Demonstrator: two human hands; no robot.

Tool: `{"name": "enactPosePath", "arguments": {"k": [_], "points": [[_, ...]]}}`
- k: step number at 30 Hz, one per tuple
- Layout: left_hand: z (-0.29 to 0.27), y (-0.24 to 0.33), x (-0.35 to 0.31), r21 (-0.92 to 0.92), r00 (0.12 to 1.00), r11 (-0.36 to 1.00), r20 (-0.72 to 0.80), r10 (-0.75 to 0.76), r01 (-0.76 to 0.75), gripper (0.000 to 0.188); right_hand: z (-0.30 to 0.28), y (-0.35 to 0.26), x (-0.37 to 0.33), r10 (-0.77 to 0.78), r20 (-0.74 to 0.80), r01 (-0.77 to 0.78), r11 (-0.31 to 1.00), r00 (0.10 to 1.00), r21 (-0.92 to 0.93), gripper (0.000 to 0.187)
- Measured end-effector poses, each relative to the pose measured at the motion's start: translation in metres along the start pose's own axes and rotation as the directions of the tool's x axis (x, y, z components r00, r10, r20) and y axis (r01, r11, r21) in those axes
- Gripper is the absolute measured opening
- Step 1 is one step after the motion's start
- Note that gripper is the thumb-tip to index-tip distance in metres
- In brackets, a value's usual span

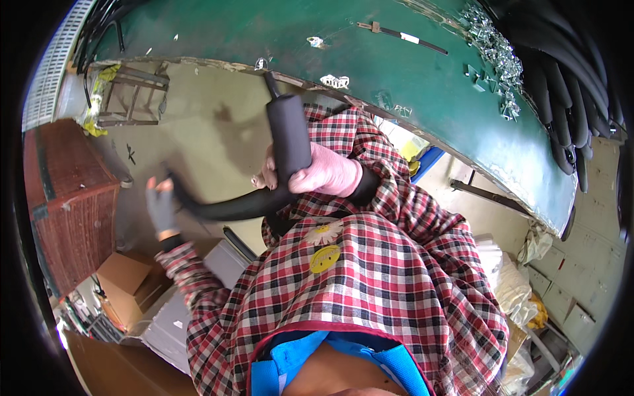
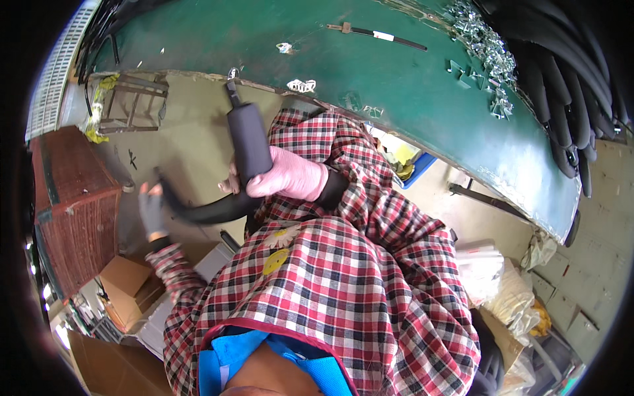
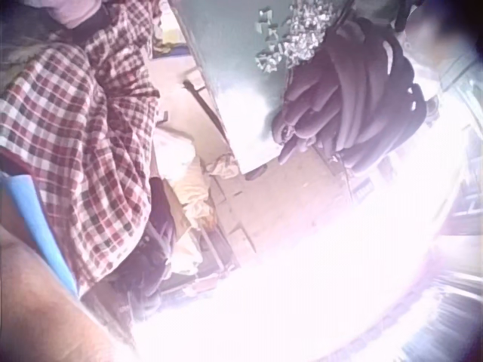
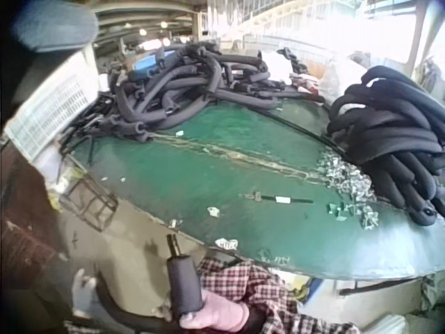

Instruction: The person uses a small metal tool to insert metal fasteners into the ends of black foam tubes. They repeatedly pick up tubes, insert the fasteners, and place the finished pieces into a cardboard box.

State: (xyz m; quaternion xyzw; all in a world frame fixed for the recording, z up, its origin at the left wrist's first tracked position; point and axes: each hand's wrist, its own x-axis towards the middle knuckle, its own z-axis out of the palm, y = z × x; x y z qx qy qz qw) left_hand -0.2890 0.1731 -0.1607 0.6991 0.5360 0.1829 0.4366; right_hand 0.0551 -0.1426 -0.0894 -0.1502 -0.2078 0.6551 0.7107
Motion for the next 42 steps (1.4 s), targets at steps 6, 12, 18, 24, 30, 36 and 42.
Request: {"name": "enactPosePath", "arguments": {"k": [6, 12, 18, 24, 30, 36, 42], "points": [[0.184, 0.235, -0.085, -0.523, 0.729, 0.852, 0.583, 0.358, 0.0, 0.062, 0.017, 0.017, -0.003, -0.121, -0.397, -0.086, 0.88, 0.91, -0.466, 0.05], [0.215, 0.279, -0.104, -0.492, 0.689, 0.861, 0.668, 0.279, 0.129, 0.044, 0.025, -0.044, -0.023, -0.111, -0.36, -0.35, 0.1, 0.926, -0.931, 0.044], [0.194, 0.266, -0.116, -0.258, 0.631, 0.957, 0.723, 0.28, -0.129, 0.04, 0.05, -0.146, -0.12, -0.737, -0.071, -0.332, -0.214, 0.672, -0.919, 0.013], [0.198, 0.272, -0.123, -0.319, 0.642, 0.945, 0.71, 0.29, -0.074, 0.039, -0.002, -0.236, -0.157, -0.832, 0.017, -0.763, -0.517, 0.555, -0.388, 0.016], [0.216, 0.259, -0.129, -0.237, 0.653, 0.859, 0.568, 0.502, -0.455, 0.056, -0.022, -0.262, -0.142, -0.758, -0.102, -0.725, -0.563, 0.645, -0.397, 0.014], [0.166, 0.303, -0.139, -0.218, 0.767, 0.922, 0.511, 0.387, -0.32, 0.056, 0.001, -0.264, -0.137, -0.823, 0.331, -0.653, -0.567, 0.461, -0.502, 0.01], [0.18, 0.291, -0.158, -0.345, 0.725, 0.753, 0.235, 0.648, -0.561, 0.043, 0.044, -0.115, -0.077, -0.35, -0.331, -0.106, 0.53, 0.876, -0.841, 0.02]]}}
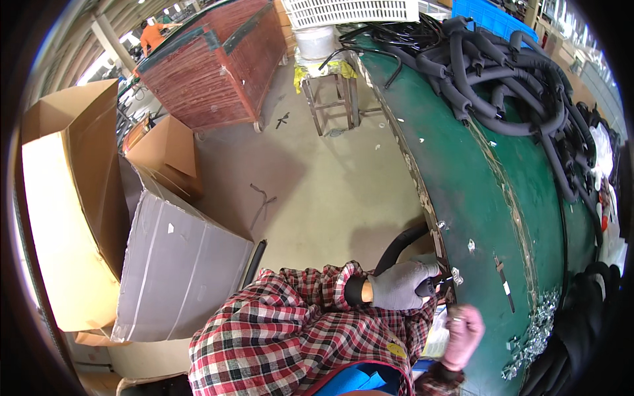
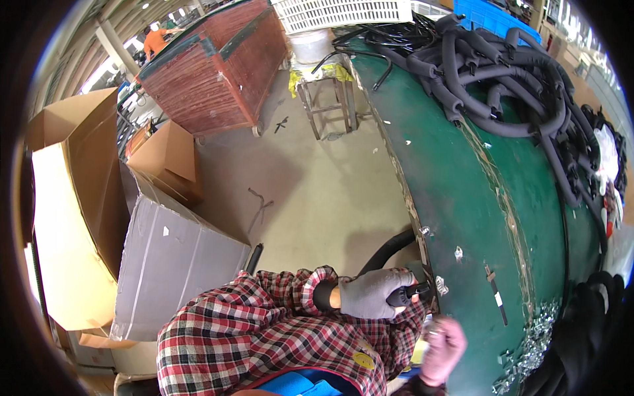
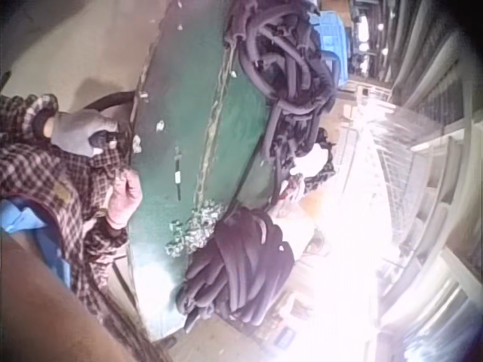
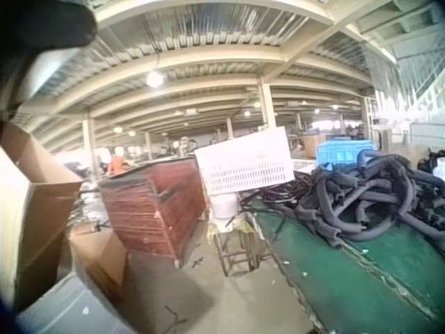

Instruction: The person uses a small metal tool to insert metal fasteners into the ends of black foam tubes. They repeatedly pick up tubes, insert the fasteners, and place the finished pieces into a cardboard box.

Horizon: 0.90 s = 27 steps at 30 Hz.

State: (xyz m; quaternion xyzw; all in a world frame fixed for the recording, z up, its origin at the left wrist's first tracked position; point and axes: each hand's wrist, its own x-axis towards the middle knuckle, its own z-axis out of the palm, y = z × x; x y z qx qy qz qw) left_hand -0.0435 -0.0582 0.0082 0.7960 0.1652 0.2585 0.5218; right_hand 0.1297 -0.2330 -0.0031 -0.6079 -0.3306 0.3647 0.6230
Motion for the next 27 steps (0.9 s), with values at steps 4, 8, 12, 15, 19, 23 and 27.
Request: {"name": "enactPosePath", "arguments": {"k": [4, 8, 12, 15, 19, 23, 27], "points": [[0.001, -0.004, 0.003, 0.012, 0.985, 0.989, -0.088, 0.149, -0.149, 0.046, 0.048, 0.059, 0.007, 0.208, 0.025, -0.204, 0.917, 0.978, 0.342, 0.025], [-0.003, -0.009, 0.004, -0.05, 0.999, 0.999, -0.035, 0.0, -0.001, 0.049, 0.075, 0.064, 0.008, 0.258, 0.087, -0.259, 0.766, 0.962, 0.589, 0.025], [-0.006, -0.009, 0.005, -0.078, 0.997, 0.994, 0.017, -0.07, 0.071, 0.048, 0.068, 0.095, 0.004, 0.276, 0.036, -0.242, 0.766, 0.961, 0.596, 0.041], [0.005, -0.018, 0.006, -0.026, 0.997, 1.0, -0.079, 0.015, -0.017, 0.046, 0.054, 0.122, 0.006, 0.393, 0.138, -0.37, 0.608, 0.909, 0.703, 0.064], [0.0, -0.017, 0.008, 0.019, 0.999, 1.0, -0.049, -0.009, 0.01, 0.044, 0.042, 0.131, 0.008, 0.276, 0.162, -0.32, 0.793, 0.947, 0.518, 0.076], [0.002, -0.024, 0.008, 0.051, 0.999, 0.998, 0.007, -0.047, 0.047, 0.041, 0.05, 0.109, 0.008, 0.274, 0.248, -0.369, 0.715, 0.929, 0.593, 0.077], [0.006, -0.021, 0.007, 0.138, 1.0, 0.99, -0.019, -0.007, 0.01, 0.038, 0.059, 0.087, 0.007, 0.301, 0.309, -0.431, 0.626, 0.902, 0.649, 0.073]]}}
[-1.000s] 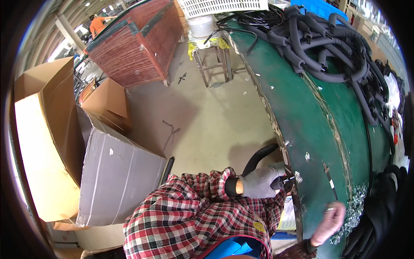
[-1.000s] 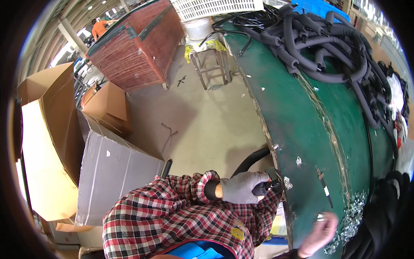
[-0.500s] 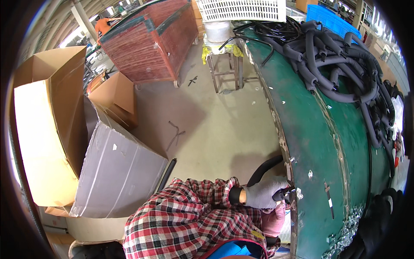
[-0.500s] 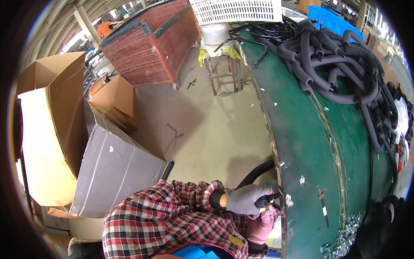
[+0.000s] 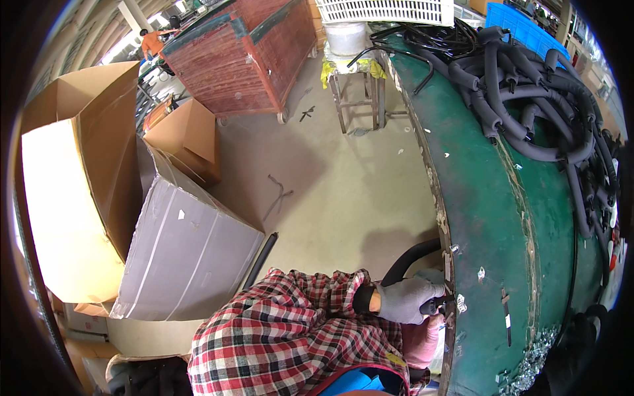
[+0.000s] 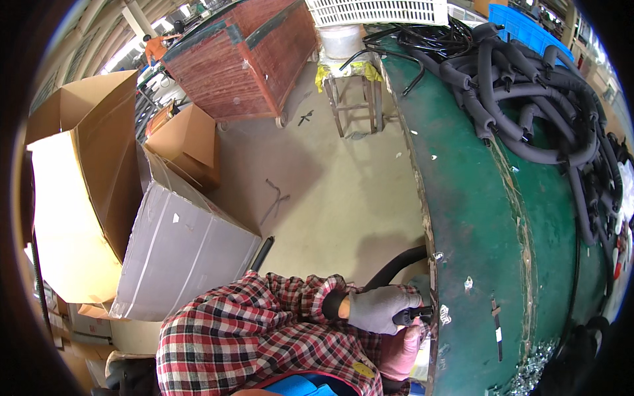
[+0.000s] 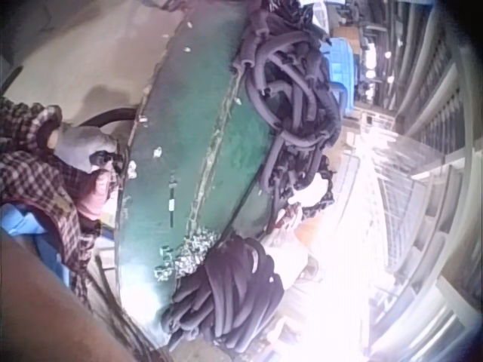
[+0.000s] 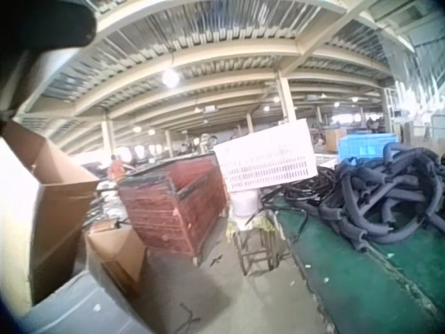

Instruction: The person uses a small metal tool to insert metal fasteners into the ends of black foam tubes. They repeatedly pick up tubes, insert the fasteners, and place the finished pieces into a cardboard box.

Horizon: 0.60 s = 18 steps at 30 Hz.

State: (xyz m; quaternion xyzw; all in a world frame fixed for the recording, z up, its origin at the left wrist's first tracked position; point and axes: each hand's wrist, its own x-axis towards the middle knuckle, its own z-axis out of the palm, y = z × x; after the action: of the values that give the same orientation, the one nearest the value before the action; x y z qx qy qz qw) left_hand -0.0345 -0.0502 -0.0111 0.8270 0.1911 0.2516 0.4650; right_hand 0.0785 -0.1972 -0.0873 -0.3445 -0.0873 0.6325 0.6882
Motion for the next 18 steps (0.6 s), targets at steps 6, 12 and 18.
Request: {"name": "enactPosePath", "arguments": {"k": [6, 12, 18], "points": [[-0.004, 0.0, -0.002, -0.061, 0.999, 0.997, 0.038, -0.036, 0.038, 0.04, 0.012, 0.001, -0.005, -0.043, -0.009, 0.044, 0.996, 0.999, 0.073, 0.065], [-0.003, -0.003, -0.005, -0.07, 0.996, 0.996, 0.078, -0.052, 0.058, 0.043, 0.026, 0.001, -0.011, -0.228, -0.104, 0.225, 0.973, 0.968, -0.042, 0.051], [-0.001, -0.006, -0.016, -0.179, 0.999, 0.984, 0.05, 0.013, -0.004, 0.046, 0.046, -0.039, -0.02, -0.57, 0.01, 0.536, 0.767, 0.822, -0.354, 0.032]]}}
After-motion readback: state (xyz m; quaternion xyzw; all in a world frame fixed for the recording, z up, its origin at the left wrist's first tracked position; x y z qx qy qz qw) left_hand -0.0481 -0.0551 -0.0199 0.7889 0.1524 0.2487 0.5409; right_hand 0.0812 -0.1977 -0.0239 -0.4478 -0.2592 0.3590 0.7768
